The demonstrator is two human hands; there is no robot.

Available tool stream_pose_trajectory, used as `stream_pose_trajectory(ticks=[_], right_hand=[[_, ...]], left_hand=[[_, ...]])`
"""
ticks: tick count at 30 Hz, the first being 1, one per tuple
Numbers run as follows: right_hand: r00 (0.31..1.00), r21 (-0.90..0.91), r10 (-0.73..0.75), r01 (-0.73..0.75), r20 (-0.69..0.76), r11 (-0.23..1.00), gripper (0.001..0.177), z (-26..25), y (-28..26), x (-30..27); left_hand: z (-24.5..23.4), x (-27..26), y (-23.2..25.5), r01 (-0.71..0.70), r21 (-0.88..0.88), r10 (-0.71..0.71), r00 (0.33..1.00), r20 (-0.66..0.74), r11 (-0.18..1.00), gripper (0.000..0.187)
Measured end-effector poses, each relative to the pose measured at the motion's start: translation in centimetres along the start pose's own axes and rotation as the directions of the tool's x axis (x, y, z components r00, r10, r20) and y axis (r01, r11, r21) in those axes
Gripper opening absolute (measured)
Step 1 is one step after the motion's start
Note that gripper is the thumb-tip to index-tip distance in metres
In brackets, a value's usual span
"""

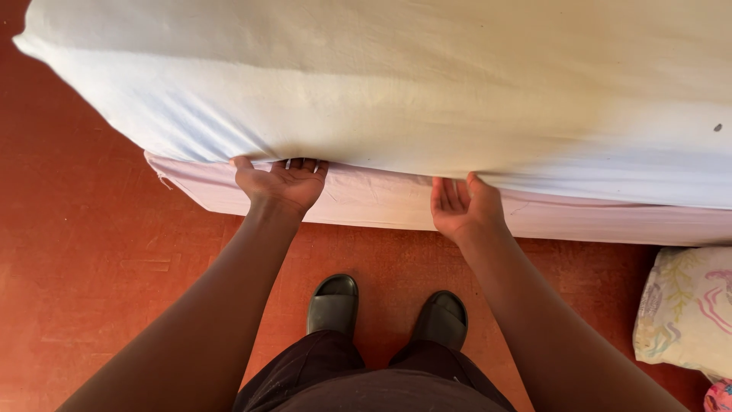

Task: The person is smoothing out a white sheet on a bed and tucking the edges under the mattress to make the bed.

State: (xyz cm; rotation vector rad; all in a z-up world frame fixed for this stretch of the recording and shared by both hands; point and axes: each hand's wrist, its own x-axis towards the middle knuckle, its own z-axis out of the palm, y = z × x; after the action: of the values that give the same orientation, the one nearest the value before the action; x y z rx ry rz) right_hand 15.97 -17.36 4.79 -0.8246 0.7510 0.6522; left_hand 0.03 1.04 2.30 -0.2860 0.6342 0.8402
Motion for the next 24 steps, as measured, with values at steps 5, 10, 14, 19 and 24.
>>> stream_pose_trajectory(ticks=[5, 10, 14, 19, 24], right_hand=[[0.997, 0.066, -0.038, 0.033, 0.074, 0.997, 0.069, 0.6, 0.0, 0.2], [0.989, 0.096, -0.041, 0.027, 0.144, 0.995, 0.095, 1.3, -0.4, 0.8], [0.996, 0.023, -0.057, 0.056, 0.064, 0.998, 0.095, 1.9, -1.0, 2.2], [0.998, 0.048, -0.018, 0.015, 0.060, 0.999, 0.101, 1.3, -1.0, 3.1], [0.979, -0.074, 0.047, -0.033, 0.199, 0.997, 0.109, -0.3, -1.9, 3.6]], left_hand=[[-0.8, 1.1, 0.9, 0.026, 0.055, -0.028, 0.999, 0.042, 0.998, 0.095], [0.0, 0.3, 1.8, 0.035, 0.098, -0.035, 0.999, -0.003, 0.995, 0.106], [-0.2, 1.7, 2.4, 0.081, 0.129, -0.082, 0.997, 0.001, 0.988, 0.111], [-0.5, 2.8, 3.1, 0.095, 0.187, -0.095, 0.995, -0.009, 0.978, 0.111], [-0.9, 2.0, 2.3, 0.062, 0.245, -0.080, 0.995, 0.066, 0.968, 0.111]])
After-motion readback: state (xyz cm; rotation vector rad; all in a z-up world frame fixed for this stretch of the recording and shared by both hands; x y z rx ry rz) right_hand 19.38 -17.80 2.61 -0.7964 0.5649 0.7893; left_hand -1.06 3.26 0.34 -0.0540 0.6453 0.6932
